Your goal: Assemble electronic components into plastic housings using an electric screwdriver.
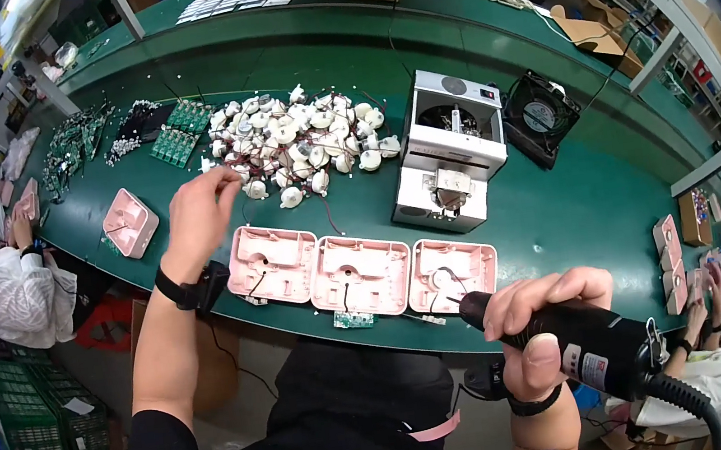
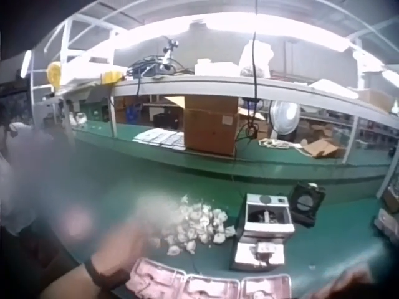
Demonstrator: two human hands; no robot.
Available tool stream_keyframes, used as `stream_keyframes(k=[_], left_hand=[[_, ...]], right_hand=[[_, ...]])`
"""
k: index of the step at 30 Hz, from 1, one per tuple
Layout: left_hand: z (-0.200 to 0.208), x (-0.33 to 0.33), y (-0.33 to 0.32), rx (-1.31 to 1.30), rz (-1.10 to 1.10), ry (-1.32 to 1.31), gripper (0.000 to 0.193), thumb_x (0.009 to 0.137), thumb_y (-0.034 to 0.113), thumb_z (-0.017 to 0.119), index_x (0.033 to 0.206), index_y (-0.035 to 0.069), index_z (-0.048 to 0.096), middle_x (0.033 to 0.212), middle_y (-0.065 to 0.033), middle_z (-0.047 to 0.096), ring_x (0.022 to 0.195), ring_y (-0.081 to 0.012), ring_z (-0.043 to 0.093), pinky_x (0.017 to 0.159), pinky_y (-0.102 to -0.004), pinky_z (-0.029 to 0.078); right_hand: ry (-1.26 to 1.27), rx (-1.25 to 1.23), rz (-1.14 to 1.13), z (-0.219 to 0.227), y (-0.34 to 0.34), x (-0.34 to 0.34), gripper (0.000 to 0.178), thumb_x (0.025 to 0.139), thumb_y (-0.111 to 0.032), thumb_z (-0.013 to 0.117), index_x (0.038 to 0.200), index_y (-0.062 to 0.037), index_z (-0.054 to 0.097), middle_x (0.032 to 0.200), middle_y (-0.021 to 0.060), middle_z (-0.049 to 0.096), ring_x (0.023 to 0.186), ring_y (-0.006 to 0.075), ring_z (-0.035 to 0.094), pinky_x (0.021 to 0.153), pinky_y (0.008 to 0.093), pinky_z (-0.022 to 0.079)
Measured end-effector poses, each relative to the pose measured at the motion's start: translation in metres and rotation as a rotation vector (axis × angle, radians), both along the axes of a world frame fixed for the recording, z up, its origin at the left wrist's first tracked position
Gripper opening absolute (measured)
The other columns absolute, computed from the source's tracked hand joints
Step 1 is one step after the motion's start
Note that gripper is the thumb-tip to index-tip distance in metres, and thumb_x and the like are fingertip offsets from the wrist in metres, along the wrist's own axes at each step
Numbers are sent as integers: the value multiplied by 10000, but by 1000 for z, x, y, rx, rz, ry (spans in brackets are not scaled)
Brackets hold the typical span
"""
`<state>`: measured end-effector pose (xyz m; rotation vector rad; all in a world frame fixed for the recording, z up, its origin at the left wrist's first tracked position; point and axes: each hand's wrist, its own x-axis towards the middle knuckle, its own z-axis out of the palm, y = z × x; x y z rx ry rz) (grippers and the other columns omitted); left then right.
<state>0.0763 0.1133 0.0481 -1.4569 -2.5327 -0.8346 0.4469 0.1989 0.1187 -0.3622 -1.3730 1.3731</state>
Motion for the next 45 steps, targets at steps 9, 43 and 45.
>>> stream_keyframes(k=[9,43,45], left_hand=[[-19,-16,16,-136,-209,-73,274,830,208,773,1074,114,691,928,-108,701,819,-309,699,726,-422,549],[5,-17,-73,-49,-250,-693,291,1029,174,578,1253,-12,578,1117,-137,701,910,-220,703,740,-337,556],[26,6,-66,-58,-402,-992,295,1060,181,527,1283,-11,547,1115,-113,700,927,-185,692,745,-323,560]], right_hand=[[-9,81,-4,-8,-10,-8,520,895,-354,756,1096,-84,359,709,52,501,514,160,508,513,292,479],[-109,-7,-102,-1,-26,0,626,835,-452,819,1069,-101,357,706,31,520,522,155,527,513,291,476],[-120,11,-122,5,-26,1,629,831,-457,821,1065,-102,358,704,30,522,520,157,530,515,295,478]])
